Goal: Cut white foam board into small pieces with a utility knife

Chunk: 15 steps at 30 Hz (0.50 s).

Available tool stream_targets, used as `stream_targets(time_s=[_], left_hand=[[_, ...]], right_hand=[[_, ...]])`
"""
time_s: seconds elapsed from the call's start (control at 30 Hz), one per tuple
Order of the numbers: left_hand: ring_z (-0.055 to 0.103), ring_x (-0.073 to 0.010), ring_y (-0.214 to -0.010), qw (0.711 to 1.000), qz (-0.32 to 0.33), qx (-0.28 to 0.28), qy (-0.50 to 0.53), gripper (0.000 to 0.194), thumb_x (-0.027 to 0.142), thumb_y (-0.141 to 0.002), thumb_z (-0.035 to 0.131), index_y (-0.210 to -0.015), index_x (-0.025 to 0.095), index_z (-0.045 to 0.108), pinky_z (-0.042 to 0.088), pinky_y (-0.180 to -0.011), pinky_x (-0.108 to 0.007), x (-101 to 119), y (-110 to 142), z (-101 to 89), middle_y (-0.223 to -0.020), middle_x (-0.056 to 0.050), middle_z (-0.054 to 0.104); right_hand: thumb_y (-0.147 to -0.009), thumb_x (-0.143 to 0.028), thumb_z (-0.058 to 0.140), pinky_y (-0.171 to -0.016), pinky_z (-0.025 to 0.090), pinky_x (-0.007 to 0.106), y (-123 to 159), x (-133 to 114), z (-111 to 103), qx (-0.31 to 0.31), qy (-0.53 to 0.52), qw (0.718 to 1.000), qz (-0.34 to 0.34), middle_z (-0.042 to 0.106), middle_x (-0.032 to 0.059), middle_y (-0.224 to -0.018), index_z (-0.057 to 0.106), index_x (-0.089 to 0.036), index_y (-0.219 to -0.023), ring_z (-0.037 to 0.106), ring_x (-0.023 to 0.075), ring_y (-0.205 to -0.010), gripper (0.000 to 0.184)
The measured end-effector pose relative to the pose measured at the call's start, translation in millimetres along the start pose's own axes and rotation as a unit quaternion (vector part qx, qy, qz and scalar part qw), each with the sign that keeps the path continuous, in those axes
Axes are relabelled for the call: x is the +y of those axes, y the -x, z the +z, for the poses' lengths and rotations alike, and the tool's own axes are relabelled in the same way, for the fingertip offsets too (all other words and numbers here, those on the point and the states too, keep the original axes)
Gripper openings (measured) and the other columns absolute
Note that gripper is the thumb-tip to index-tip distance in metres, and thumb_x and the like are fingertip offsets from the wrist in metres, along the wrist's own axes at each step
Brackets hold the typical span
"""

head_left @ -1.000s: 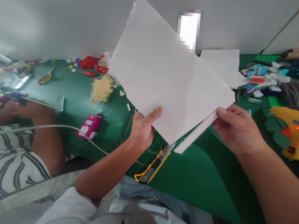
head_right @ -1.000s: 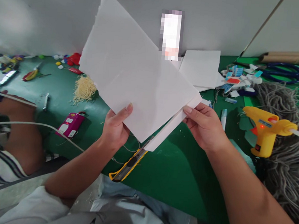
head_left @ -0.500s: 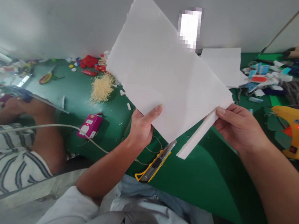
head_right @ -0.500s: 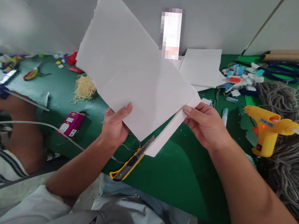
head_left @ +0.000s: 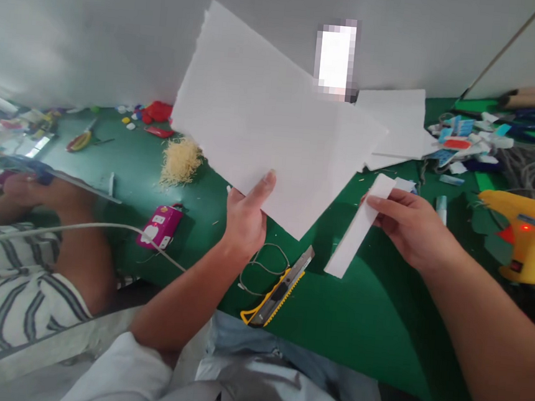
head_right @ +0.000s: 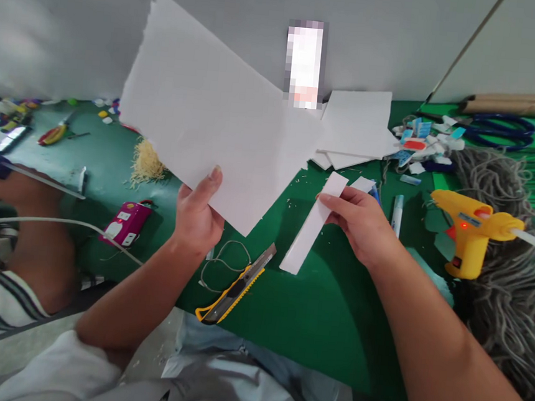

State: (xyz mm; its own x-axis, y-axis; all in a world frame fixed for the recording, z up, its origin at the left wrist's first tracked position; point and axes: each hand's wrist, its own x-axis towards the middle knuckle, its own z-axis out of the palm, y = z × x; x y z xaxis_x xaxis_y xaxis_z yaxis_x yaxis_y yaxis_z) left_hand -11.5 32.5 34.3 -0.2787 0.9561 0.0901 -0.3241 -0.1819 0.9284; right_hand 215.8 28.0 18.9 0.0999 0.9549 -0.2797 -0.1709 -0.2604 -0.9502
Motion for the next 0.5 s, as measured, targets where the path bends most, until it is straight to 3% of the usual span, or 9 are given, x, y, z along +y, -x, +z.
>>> stream_targets(time_s=[0.17,0.23,0.33,0.4,0.47,0.5], left_hand=[[0.076,-0.026,-0.107,0.984,-0.001,-0.176,-0.037,0.027,0.037,-0.081,0.083,-0.097,0.017,0.076,0.063,-0.095,-0.037,5.3,-9.4,28.9,-0.105,-0.005,0.081],[0.075,-0.0239,-0.109,0.967,-0.015,-0.245,-0.072,0.025,0.035,-0.086,0.077,-0.102,0.017,0.074,0.063,-0.094,-0.035,5.6,-22.0,55.5,-0.108,-0.005,0.08],[0.078,-0.0236,-0.092,0.947,-0.05,-0.297,-0.108,0.015,0.024,-0.086,0.076,-0.096,0.013,0.073,0.063,-0.075,-0.03,3.0,-45.0,108.0,-0.095,-0.006,0.08],[0.078,-0.0248,-0.091,0.906,-0.074,-0.363,-0.206,0.026,0.029,-0.093,0.064,-0.095,0.005,0.073,0.055,-0.067,-0.023,-1.0,-57.8,144.5,-0.084,-0.005,0.076],[0.074,-0.0269,-0.104,0.843,-0.084,-0.429,-0.314,0.059,0.033,-0.101,0.023,-0.104,-0.006,0.068,0.042,-0.063,-0.021,-7.6,-66.1,176.6,-0.087,-0.002,0.069],[0.076,-0.0222,-0.102,0.819,-0.081,-0.456,-0.337,0.054,0.032,-0.103,0.026,-0.105,-0.002,0.068,0.04,-0.062,-0.019,-11.9,-68.6,190.0,-0.085,-0.002,0.07]], right_hand=[[-0.053,-0.037,0.085,-0.057,0.051,0.03,-1.9,4.8,1.6,0.009,0.045,0.999,0.0,0.074,0.0021,-0.077,0.073,-0.025,-0.072,0.062,0.0167,-0.067,0.026],[-0.055,-0.034,0.084,-0.055,0.048,0.03,-2.7,4.9,0.6,0.019,0.055,0.998,-0.003,0.072,0.0019,-0.072,0.071,-0.026,-0.071,0.059,0.0159,-0.064,0.022],[-0.059,-0.033,0.084,-0.056,0.048,0.03,-3.0,4.7,0.8,0.028,0.061,0.998,0.0,0.07,0.0017,-0.072,0.072,-0.025,-0.077,0.06,0.0164,-0.066,0.023],[-0.06,-0.034,0.083,-0.059,0.05,0.031,-2.7,5.2,1.9,0.03,0.066,0.997,0.004,0.071,0.0017,-0.075,0.074,-0.024,-0.085,0.062,0.0171,-0.068,0.029],[-0.06,-0.035,0.083,-0.062,0.051,0.032,-2.5,6.4,3.0,0.03,0.07,0.997,0.008,0.071,0.0015,-0.077,0.074,-0.022,-0.09,0.063,0.0174,-0.07,0.034],[-0.06,-0.035,0.083,-0.063,0.051,0.032,-2.5,7.1,3.3,0.03,0.072,0.997,0.009,0.071,0.0016,-0.078,0.074,-0.022,-0.092,0.063,0.0175,-0.071,0.036]])
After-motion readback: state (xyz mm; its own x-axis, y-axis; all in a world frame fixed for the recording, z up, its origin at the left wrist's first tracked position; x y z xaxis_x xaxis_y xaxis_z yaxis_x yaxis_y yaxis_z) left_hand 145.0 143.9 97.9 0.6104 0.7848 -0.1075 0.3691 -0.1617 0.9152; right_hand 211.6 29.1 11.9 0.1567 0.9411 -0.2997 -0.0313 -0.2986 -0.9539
